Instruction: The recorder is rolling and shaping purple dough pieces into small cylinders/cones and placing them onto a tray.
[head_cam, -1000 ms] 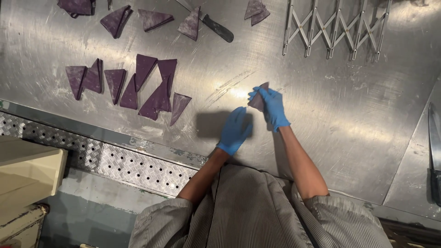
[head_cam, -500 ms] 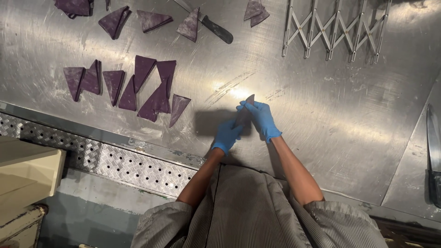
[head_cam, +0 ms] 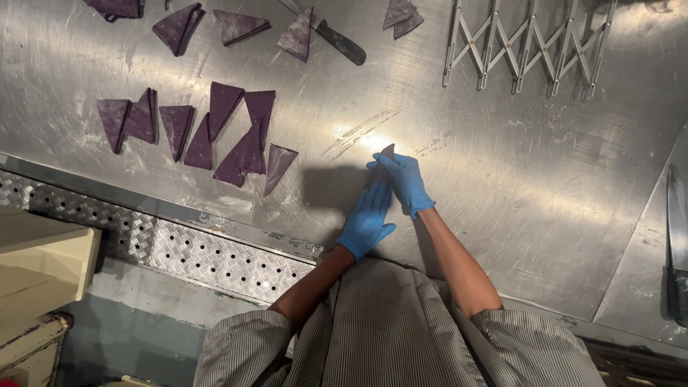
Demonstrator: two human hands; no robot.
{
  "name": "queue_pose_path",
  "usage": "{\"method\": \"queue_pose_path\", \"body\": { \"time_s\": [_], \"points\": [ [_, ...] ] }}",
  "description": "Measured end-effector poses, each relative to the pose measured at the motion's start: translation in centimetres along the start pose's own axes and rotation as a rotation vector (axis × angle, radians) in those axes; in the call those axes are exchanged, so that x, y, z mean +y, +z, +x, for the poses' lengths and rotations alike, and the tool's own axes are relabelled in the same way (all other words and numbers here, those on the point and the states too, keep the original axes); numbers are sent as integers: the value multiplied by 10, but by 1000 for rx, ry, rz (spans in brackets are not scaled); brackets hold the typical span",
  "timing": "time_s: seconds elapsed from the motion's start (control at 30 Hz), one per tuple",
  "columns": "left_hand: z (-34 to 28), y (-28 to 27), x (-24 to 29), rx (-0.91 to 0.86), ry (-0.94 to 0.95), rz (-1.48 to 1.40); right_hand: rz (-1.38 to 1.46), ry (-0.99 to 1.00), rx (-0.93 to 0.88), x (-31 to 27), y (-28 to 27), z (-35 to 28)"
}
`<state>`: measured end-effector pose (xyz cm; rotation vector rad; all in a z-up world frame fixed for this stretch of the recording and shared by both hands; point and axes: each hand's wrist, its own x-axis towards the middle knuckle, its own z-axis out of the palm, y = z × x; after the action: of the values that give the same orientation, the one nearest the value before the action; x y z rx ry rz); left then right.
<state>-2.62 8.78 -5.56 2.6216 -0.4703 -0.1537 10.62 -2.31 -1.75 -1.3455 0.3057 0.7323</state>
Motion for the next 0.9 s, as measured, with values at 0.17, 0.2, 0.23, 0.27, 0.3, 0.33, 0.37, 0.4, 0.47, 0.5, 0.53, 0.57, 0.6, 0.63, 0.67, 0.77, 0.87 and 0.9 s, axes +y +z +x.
{"method": "queue_pose_path", "body": {
  "time_s": [0.17, 0.2, 0.23, 0.27, 0.3, 0.33, 0.37, 0.4, 0.47, 0.5, 0.53, 0.57, 0.6, 0.63, 0.67, 0.77, 0.87, 0.9],
  "points": [
    [-2, 6, -4, 11, -12, 20, 103, -54, 115, -2, 8, 13],
    [-3, 5, -4, 13, -17, 22, 101, -53, 109, 0, 5, 23],
    [-3, 3, -4, 14, -12, 31, 139, -93, 121, 1, 3, 33],
    [-3, 1, -4, 14, -8, 40, 177, -132, 132, 3, 0, 44],
    [-5, 2, -4, 16, -15, 41, 175, -130, 127, 4, -5, 54],
    [-6, 3, -6, 23, -14, 11, 208, -164, 114, 4, -9, 65],
    [-6, 4, -7, 29, -14, -18, 241, -198, 100, 4, -14, 77],
    [-6, 6, -8, 33, -18, -18, 238, -198, 96, -2, -16, 85],
    [-8, 10, -9, 60, -16, -81, 225, -225, 73, -14, -20, 100],
    [-7, 10, -9, 63, -21, -81, 222, -223, 68, -19, -21, 108],
    [-7, 10, -9, 60, -20, -96, 209, -240, 64, -24, -21, 115],
    [-8, 10, -9, 58, -19, -111, 197, -258, 60, -29, -21, 122],
    [-7, 8, -9, 59, -23, -109, 196, -256, 55, -33, -23, 130],
    [-7, 6, -9, 60, -18, -110, 192, -267, 44, -37, -25, 139],
    [-6, 5, -8, 60, -9, -112, 188, -279, 37, -41, -27, 146],
    [-6, -4, -8, 75, -2, -126, 178, -304, 48, -45, -28, 151],
    [-10, 6, -23, 177, 28, -101, 168, -417, 106, -78, 0, 94],
    [-12, 5, -32, 176, 34, -103, 169, -419, 112, -66, -3, 68]
  ]
}}
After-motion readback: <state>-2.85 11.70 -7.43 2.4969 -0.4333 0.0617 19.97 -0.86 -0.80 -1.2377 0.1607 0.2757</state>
